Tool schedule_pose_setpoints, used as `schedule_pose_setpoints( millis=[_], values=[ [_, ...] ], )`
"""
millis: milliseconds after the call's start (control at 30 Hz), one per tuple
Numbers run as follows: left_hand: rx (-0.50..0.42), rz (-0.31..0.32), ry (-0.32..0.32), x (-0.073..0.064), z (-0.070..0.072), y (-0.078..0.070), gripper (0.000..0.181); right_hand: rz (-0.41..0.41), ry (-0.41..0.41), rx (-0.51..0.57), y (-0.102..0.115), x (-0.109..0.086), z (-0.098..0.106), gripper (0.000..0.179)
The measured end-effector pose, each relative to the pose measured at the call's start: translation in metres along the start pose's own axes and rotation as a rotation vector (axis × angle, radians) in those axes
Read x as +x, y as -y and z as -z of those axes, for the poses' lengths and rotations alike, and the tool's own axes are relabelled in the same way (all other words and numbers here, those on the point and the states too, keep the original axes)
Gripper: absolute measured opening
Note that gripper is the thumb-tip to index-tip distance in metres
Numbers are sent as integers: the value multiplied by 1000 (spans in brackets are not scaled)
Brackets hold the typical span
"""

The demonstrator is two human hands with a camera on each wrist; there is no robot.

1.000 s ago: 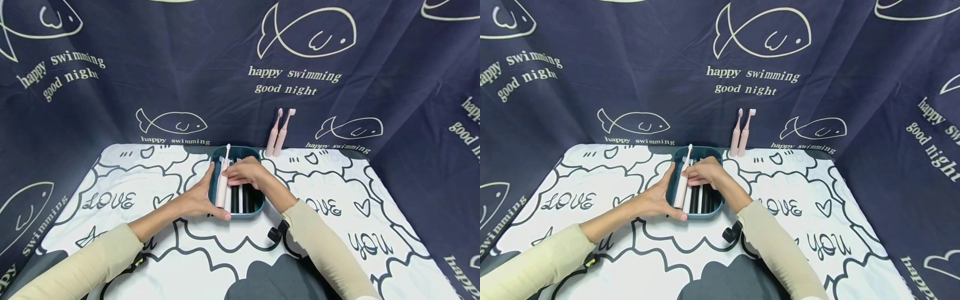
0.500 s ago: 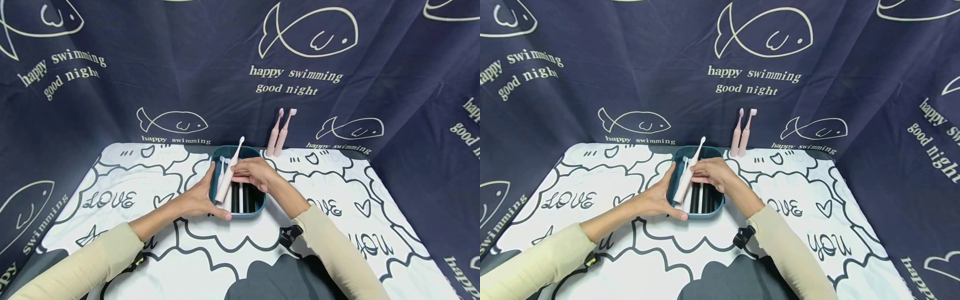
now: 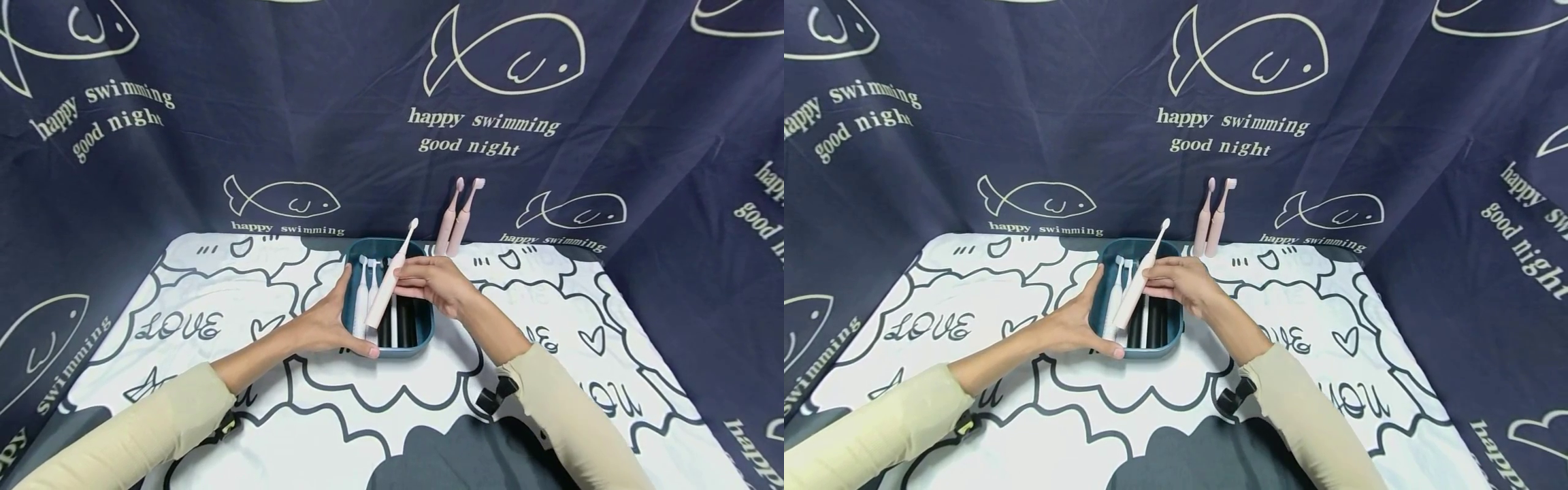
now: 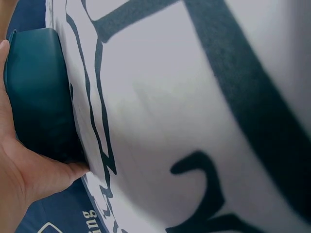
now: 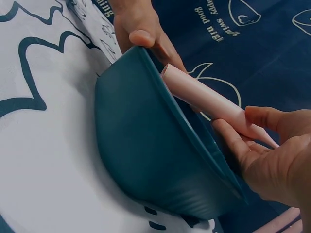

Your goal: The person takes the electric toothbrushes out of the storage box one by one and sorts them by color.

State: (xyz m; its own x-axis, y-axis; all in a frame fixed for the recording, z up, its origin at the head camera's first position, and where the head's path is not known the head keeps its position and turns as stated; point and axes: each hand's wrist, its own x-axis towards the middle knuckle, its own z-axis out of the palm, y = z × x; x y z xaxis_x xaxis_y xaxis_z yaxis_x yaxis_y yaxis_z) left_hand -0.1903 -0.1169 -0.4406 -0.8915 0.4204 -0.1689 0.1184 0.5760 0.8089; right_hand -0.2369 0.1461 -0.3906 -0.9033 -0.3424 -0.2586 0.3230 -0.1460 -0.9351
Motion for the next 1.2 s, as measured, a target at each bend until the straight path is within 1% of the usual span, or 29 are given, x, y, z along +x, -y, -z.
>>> schedule_pose_setpoints(
  millis=[67, 200, 433, 533, 667, 767, 933, 1033, 1200],
  values=[
    [-2, 1, 1, -1, 0, -1, 177, 9, 5, 7, 3, -3, 3, 19],
    [-9, -5, -1, 0, 0, -1, 177, 21, -11, 14, 9, -7, 8, 21],
    [-14, -5, -4, 1, 1, -1, 177, 51, -15, -9, 17, -15, 20, 40],
    [-18, -2, -4, 0, 1, 0, 176, 65, -18, -9, 19, -19, 26, 37],
    [-18, 10, -12, 0, 0, -1, 176, 75, -32, -17, 23, -22, 34, 39],
    [-17, 10, -21, 0, 0, -1, 176, 77, -43, -16, 27, -24, 39, 43],
    [-24, 10, -36, 0, -2, -1, 175, 87, -56, -5, 32, -26, 46, 44],
    [-18, 7, -45, 0, -2, -1, 175, 90, -59, -5, 34, -28, 50, 39],
    [-10, 5, -56, -1, -3, -1, 175, 103, -66, 22, 38, -32, 57, 18]
  ],
)
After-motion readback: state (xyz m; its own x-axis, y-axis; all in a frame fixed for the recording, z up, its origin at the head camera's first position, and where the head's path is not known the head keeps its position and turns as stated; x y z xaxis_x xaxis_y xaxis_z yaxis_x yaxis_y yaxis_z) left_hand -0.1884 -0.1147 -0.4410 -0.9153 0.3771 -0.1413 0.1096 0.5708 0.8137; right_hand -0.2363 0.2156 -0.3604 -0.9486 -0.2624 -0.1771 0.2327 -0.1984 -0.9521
